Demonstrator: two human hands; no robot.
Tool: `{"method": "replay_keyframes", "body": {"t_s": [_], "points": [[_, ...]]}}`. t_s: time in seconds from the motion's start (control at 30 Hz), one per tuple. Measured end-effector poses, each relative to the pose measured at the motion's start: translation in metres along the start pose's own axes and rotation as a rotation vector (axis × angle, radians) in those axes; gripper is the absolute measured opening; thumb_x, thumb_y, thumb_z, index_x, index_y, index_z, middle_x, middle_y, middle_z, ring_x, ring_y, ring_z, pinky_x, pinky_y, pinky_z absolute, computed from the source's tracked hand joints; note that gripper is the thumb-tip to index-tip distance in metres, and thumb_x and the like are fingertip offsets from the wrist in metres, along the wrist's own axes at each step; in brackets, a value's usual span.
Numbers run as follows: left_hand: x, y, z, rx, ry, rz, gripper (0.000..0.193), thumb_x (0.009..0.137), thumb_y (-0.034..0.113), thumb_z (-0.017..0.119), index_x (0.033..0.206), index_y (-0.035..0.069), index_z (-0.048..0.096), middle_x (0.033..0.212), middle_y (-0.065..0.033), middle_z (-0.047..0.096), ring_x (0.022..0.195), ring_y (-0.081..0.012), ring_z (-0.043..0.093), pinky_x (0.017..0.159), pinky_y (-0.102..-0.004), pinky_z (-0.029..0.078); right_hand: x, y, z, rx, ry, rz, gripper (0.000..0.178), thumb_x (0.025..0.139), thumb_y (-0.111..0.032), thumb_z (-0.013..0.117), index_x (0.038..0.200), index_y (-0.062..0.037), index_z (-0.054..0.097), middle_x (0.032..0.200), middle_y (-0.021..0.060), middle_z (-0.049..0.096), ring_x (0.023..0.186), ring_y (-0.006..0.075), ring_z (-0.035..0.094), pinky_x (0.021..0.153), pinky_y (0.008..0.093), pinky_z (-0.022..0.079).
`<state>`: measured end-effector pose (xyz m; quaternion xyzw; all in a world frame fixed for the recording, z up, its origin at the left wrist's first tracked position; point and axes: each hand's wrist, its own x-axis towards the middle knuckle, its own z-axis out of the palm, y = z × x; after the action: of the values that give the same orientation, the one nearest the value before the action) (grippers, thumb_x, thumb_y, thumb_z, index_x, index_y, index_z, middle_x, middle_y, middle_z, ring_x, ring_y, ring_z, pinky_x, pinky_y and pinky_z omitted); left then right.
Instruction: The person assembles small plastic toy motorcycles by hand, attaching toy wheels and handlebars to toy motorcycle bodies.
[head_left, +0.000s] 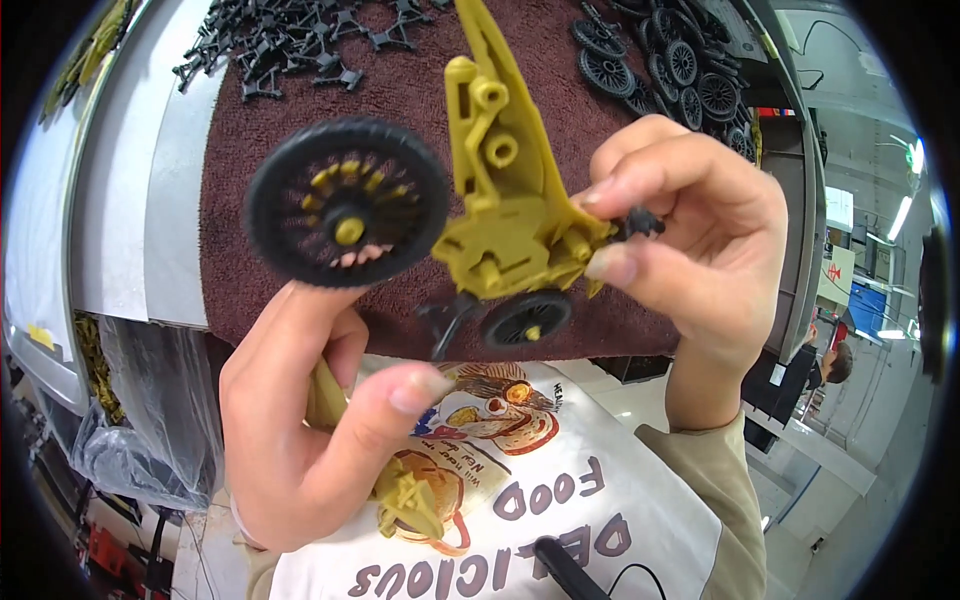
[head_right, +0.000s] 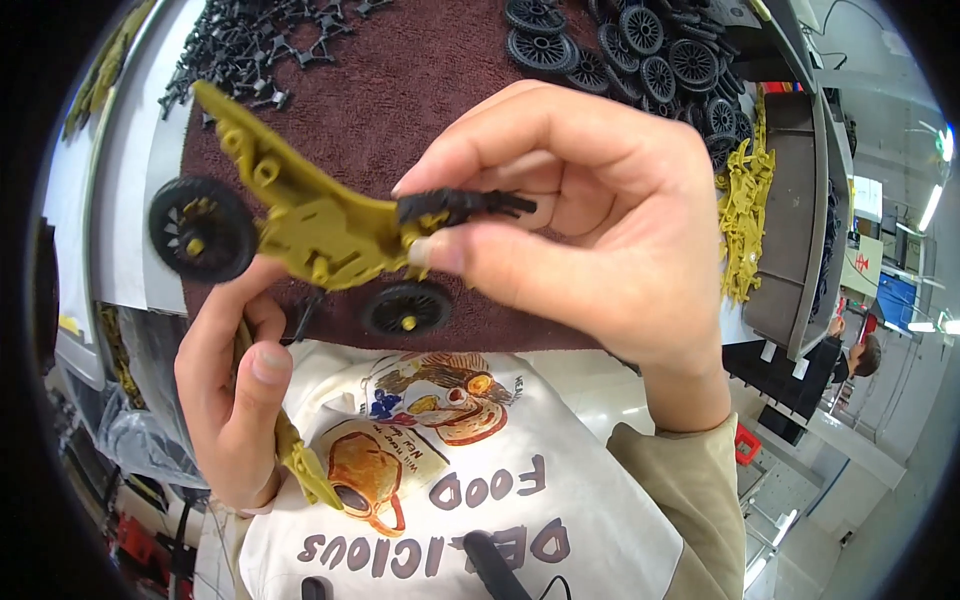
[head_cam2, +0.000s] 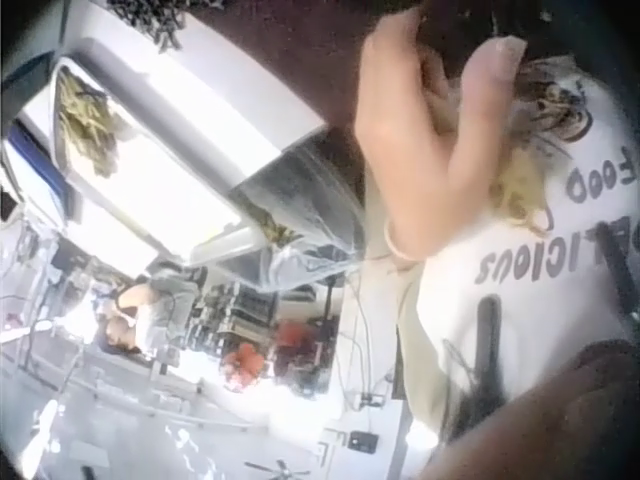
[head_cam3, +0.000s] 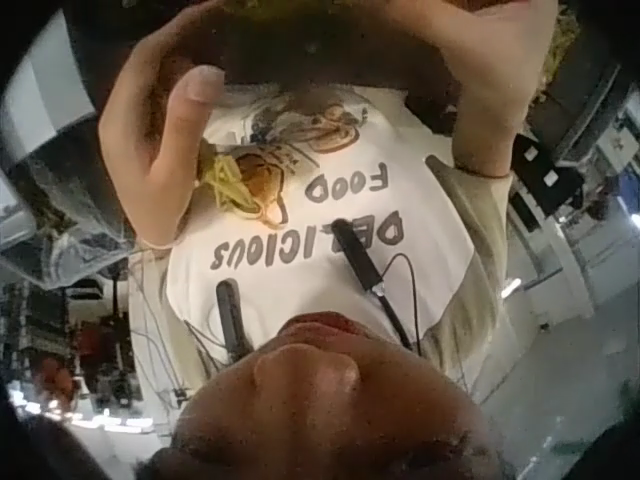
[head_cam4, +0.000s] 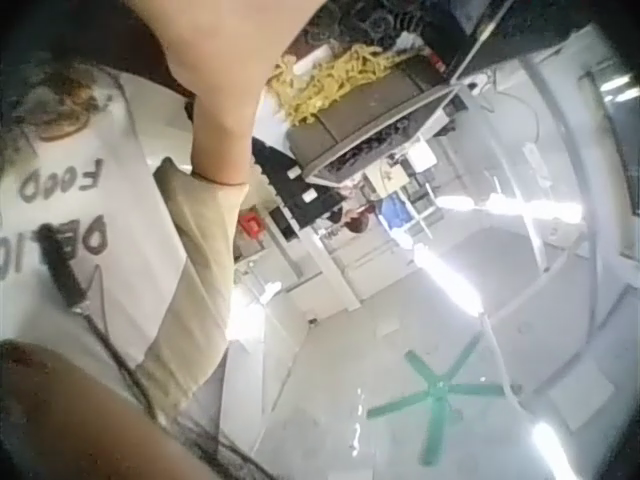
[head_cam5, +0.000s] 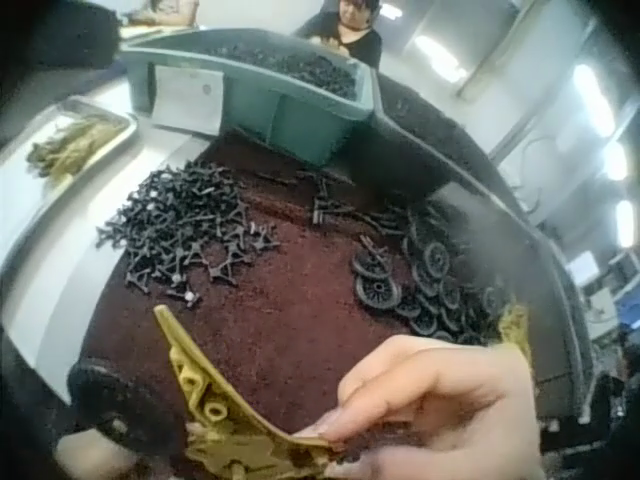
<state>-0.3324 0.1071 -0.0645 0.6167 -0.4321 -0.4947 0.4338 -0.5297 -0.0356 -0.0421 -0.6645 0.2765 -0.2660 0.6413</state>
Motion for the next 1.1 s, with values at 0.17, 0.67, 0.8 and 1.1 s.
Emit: {"method": "replay_keyframes", "body": {"t_s": [0.17, 0.67, 0.8, 1.1], "points": [[-0.003, -0.007, 0.008, -0.384, 0.017, -0.068, 0.066, 0.081, 0.031, 0.074, 0.123, -0.012, 0.049, 0.119, -0.0318, 0.058, 0.108, -0.0341, 0.061, 0.097, -0.0422, 0.047, -0.006, -0.003, 0.014, 0.067, -0.017, -0.057, 0.027, 0.066, 0.018, 0.060, 0.090, 0.0085, 0.058, 0.093, 0.0171, 0.056, 0.089, 0.0302, 0.069, 0.079, 0.0350, 0.059], [0.006, -0.004, 0.012, -0.245, -0.066, 0.226, 0.021, 0.076, 0.007, 0.075, 0.092, -0.005, 0.069, 0.081, -0.0139, 0.068, 0.060, -0.0177, 0.058, 0.058, -0.0300, 0.045, -0.013, -0.005, 0.005, -0.049, -0.104, -0.113, 0.021, 0.071, 0.004, 0.067, 0.091, 0.0112, 0.065, 0.090, 0.0227, 0.061, 0.082, 0.0307, 0.069, 0.078, 0.0375, 0.058], [0.008, -0.006, 0.014, -0.119, -0.015, 0.284, 0.019, 0.076, 0.009, 0.076, 0.089, -0.004, 0.069, 0.082, -0.0129, 0.068, 0.058, -0.0172, 0.055, 0.055, -0.0304, 0.044, -0.014, -0.006, 0.003, -0.132, -0.140, -0.087, 0.021, 0.074, 0.002, 0.066, 0.093, 0.0121, 0.066, 0.090, 0.0246, 0.064, 0.083, 0.0312, 0.069, 0.078, 0.0368, 0.058], [0.005, -0.006, 0.016, 0.154, 0.016, 0.445, 0.038, 0.078, 0.035, 0.076, 0.088, -0.001, 0.068, 0.072, -0.0059, 0.060, 0.060, -0.0149, 0.049, 0.055, -0.0291, 0.035, -0.019, 0.003, 0.004, -0.183, -0.069, -0.197, 0.018, 0.081, -0.005, 0.067, 0.089, 0.0117, 0.067, 0.082, 0.0212, 0.065, 0.078, 0.0313, 0.070, 0.072, 0.0358, 0.060]]}}
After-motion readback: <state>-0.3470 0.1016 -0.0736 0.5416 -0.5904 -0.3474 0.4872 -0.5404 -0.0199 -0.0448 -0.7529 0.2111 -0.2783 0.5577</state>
